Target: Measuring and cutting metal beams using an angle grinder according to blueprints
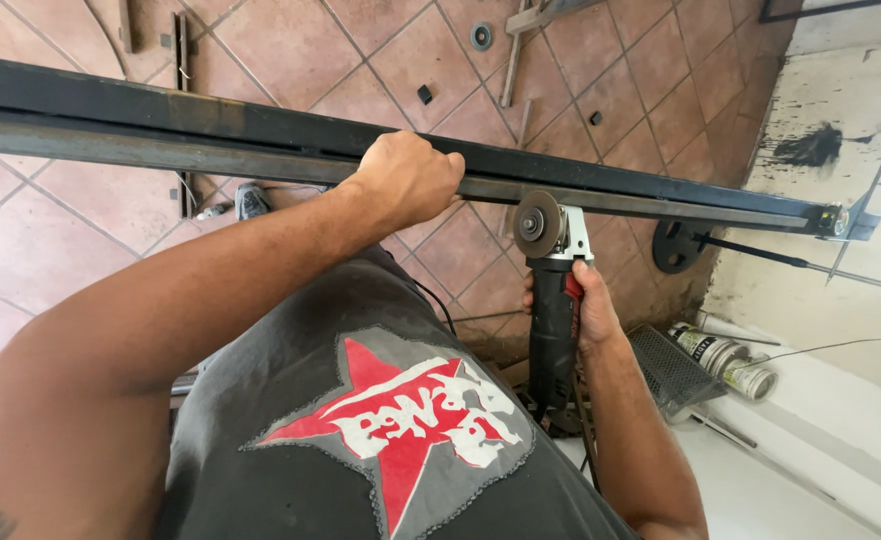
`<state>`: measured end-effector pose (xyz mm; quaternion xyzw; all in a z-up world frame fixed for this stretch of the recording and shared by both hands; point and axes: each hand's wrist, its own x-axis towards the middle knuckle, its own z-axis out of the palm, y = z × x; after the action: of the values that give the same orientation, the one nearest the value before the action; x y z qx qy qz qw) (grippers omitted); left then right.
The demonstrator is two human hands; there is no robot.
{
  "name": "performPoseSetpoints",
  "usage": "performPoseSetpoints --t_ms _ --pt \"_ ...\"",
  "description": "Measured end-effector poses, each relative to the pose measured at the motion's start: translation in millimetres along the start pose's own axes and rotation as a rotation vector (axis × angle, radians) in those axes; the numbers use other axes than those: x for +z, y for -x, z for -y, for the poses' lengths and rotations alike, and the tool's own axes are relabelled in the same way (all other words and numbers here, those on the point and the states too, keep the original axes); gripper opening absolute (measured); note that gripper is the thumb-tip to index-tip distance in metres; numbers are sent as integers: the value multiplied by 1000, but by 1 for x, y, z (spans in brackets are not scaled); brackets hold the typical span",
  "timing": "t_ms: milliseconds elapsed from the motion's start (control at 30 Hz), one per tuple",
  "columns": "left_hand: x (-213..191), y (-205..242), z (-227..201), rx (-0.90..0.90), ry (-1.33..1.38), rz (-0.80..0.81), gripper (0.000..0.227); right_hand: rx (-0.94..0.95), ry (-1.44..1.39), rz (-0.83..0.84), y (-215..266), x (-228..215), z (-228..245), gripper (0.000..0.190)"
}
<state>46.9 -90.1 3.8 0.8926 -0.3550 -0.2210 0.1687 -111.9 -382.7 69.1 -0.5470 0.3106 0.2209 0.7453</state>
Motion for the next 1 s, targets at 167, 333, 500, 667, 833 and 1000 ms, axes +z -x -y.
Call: performPoseSetpoints --t_ms 167,333,500,667,833,1000 --pt "0 -1 0 3 12 8 35 1 1 4 -1 -1 -1 49" --pt "-8 2 -2 14 -15 0 37 17 14 10 -3 -3 0 52" --pt "-11 4 -2 15 -12 -26 35 36 21 5 -3 -2 3 55" --pt "-11 4 -3 12 -7 -40 30 43 35 -5 -3 0 6 58" --pt "-14 5 -4 2 -5 -24 36 59 25 -18 -6 -4 6 58" --pt "-16 7 -4 -9 14 -25 37 30 44 13 -6 -3 11 57"
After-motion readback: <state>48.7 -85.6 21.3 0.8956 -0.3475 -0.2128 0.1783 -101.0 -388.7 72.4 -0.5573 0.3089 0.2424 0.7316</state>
